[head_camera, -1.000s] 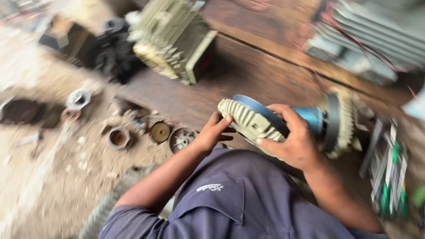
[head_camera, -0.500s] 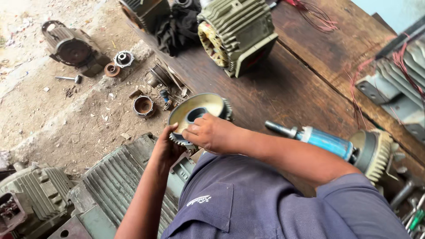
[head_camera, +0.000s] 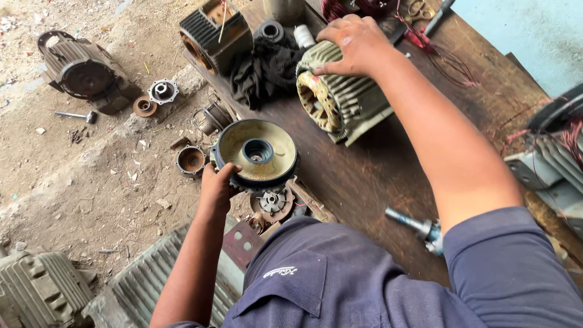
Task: The person carries an electric motor rotor with cooling fans across the workshop and sets it on the bench. They fit the rotor into the motor stator housing, work at the housing opening with both hands, and press the fan and end components onto the rotor shaft to seat the assembly.
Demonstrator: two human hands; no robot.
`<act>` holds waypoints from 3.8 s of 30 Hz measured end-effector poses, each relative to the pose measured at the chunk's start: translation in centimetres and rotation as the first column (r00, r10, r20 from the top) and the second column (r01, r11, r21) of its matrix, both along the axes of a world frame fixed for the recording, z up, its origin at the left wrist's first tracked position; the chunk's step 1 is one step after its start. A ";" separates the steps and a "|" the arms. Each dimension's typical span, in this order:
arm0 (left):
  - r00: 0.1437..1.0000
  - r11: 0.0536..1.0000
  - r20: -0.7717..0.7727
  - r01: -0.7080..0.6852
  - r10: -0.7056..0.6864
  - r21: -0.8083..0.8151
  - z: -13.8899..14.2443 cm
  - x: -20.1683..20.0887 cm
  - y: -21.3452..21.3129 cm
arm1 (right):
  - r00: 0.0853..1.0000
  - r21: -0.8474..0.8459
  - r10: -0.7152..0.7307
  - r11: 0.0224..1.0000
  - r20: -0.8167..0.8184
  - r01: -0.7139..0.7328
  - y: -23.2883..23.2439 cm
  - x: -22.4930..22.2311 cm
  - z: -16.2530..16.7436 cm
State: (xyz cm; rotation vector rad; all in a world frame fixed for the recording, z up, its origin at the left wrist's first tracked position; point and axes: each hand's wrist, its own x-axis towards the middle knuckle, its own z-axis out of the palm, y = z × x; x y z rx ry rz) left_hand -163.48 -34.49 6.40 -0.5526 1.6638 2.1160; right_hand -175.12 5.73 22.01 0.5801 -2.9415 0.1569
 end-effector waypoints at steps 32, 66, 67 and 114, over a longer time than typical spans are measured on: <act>0.995 0.995 -0.013 0.098 -0.098 0.001 -7.9 -6.2 3.2 | 0.956 0.001 -0.209 0.977 0.208 0.214 3.7 -0.2 -2.7; 0.627 0.186 0.265 0.560 -0.733 -0.808 -3.0 -15.0 8.6 | 0.760 0.042 -0.650 0.759 -0.017 0.650 14.5 20.0 -5.0; 0.628 0.054 0.365 0.545 -0.687 -0.836 -1.7 -13.8 8.6 | 0.814 0.022 -0.579 0.814 -0.041 0.580 15.3 20.8 -5.3; 0.540 0.551 0.112 0.827 -0.834 0.115 -5.0 0.7 21.6 | 0.579 -0.708 -0.434 -0.241 0.690 0.664 8.0 36.4 -13.4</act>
